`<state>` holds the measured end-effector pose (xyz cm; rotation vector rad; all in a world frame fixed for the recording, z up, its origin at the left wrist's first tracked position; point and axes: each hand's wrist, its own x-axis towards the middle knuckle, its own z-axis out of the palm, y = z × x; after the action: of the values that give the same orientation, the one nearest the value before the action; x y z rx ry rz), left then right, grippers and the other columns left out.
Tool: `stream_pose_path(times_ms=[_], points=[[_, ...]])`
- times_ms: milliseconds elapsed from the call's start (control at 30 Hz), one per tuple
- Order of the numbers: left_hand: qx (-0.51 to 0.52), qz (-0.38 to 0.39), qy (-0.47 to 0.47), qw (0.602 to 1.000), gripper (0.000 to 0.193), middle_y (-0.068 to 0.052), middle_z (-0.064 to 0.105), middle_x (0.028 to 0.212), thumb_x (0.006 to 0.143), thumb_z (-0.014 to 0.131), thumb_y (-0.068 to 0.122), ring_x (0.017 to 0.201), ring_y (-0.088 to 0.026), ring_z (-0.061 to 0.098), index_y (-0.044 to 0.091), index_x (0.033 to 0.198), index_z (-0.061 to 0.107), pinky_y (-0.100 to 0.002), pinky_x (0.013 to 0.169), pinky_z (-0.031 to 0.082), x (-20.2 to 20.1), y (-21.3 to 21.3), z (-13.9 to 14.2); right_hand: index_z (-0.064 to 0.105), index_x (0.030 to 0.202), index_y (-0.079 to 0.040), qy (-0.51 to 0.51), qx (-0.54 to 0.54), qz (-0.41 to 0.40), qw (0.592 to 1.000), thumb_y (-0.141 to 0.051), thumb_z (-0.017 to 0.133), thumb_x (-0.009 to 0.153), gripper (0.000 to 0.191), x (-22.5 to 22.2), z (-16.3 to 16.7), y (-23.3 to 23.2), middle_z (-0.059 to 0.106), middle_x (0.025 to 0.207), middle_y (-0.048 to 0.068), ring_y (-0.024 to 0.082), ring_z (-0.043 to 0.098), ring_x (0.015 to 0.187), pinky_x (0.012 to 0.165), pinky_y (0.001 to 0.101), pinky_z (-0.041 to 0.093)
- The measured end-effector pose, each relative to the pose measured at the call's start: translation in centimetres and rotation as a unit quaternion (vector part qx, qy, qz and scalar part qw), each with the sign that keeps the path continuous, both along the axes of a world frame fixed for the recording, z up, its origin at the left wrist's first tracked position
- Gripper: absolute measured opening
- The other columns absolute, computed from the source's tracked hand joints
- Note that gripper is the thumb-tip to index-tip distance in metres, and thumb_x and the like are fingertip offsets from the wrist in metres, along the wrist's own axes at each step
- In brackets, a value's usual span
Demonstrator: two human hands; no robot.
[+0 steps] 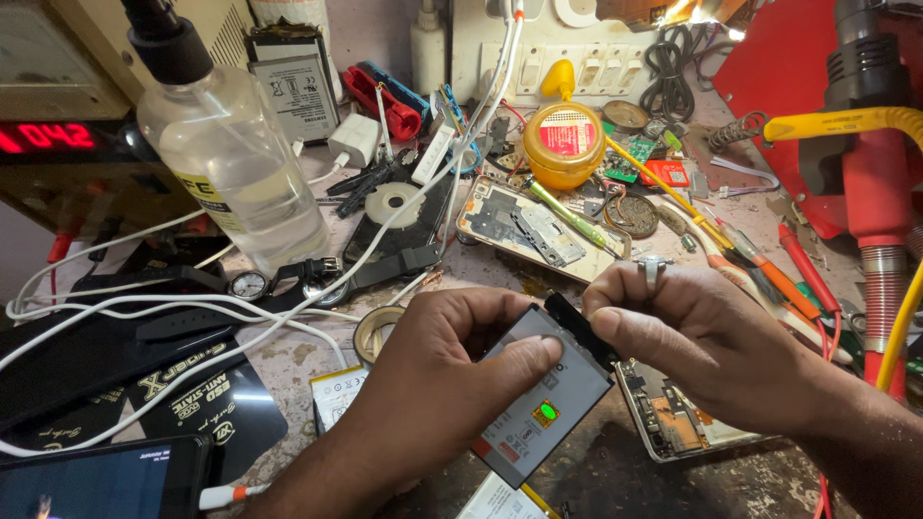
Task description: The person handles a rectangular lithium-ion battery and applies black adhesive tape to its edges. They peel the backing from the tape, align it along the battery perimeter, and press it down to secure it. The battery is then placed on the workbench.
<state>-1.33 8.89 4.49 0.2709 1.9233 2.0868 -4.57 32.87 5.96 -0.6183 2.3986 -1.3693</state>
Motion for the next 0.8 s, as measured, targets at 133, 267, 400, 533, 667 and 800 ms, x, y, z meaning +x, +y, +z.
stream_pose_path(times_ms=[133, 267, 400, 533, 667, 800], points=[[0.006, -0.014, -0.011, 1.0, 0.021, -0.005, 0.08, 0.087, 0.086, 0.072, 0.012, 0.071, -0.006, 0.071, -0.001, 0.102, 0.077, -0.024, 0.064, 0.06, 0.2, -0.1, 0.1, 0.065, 0.098, -0.004, -0.011, -0.022, 0.012, 1.0, -0.024, 0.058, 0.099, 0.021, 0.1, 0.1, 0.0, 0.056, 0.077, -0.005, 0.005, 0.046, 0.073, 0.063, 0.0246, 0.044], [0.001, -0.022, 0.008, 1.0, 0.021, -0.005, 0.08, 0.087, 0.087, 0.071, 0.012, 0.071, -0.006, 0.07, -0.001, 0.103, 0.077, -0.024, 0.065, 0.06, 0.2, -0.1, 0.3, 0.065, 0.098, -0.004, -0.012, -0.015, 0.015, 1.0, -0.024, 0.058, 0.099, 0.021, 0.1, 0.3, 0.1, 0.056, 0.078, -0.005, 0.005, 0.046, 0.073, 0.064, 0.0243, 0.044], [0.005, -0.029, 0.018, 0.999, 0.021, -0.005, 0.079, 0.088, 0.088, 0.071, 0.011, 0.072, -0.005, 0.07, -0.001, 0.104, 0.078, -0.024, 0.066, 0.061, 0.1, -0.2, 0.3, 0.066, 0.1, -0.003, -0.029, -0.044, 0.026, 0.998, -0.023, 0.057, 0.1, 0.022, 0.0, 0.2, 0.3, 0.058, 0.081, -0.005, 0.005, 0.046, 0.075, 0.066, 0.0242, 0.045], [0.018, -0.029, 0.011, 0.999, 0.022, -0.004, 0.079, 0.088, 0.088, 0.07, 0.011, 0.073, -0.006, 0.071, 0.0, 0.106, 0.077, -0.024, 0.067, 0.061, 0.1, -0.2, 0.3, 0.067, 0.098, -0.004, -0.022, -0.032, 0.019, 0.999, -0.023, 0.057, 0.1, 0.021, -0.2, -0.3, 0.7, 0.056, 0.079, -0.005, 0.006, 0.045, 0.073, 0.064, 0.0238, 0.044], [0.004, -0.011, 0.015, 1.0, 0.022, -0.005, 0.08, 0.088, 0.087, 0.071, 0.011, 0.072, -0.006, 0.071, 0.0, 0.105, 0.078, -0.024, 0.066, 0.06, 0.1, -0.1, 0.4, 0.067, 0.109, -0.001, -0.021, -0.057, 0.02, 0.998, -0.018, 0.062, 0.108, 0.018, -0.4, -0.8, 0.9, 0.052, 0.086, -0.002, 0.008, 0.041, 0.079, 0.066, 0.0253, 0.044], [-0.005, 0.009, 0.01, 1.0, 0.021, -0.005, 0.079, 0.085, 0.086, 0.071, 0.011, 0.069, -0.006, 0.07, 0.001, 0.104, 0.078, -0.025, 0.063, 0.06, -0.1, -0.1, 0.3, 0.066, 0.114, -0.001, 0.0, -0.075, -0.004, 0.997, -0.015, 0.067, 0.101, 0.019, -0.2, -1.0, 0.7, 0.061, 0.092, -0.003, 0.006, 0.054, 0.085, 0.071, 0.0244, 0.052]])
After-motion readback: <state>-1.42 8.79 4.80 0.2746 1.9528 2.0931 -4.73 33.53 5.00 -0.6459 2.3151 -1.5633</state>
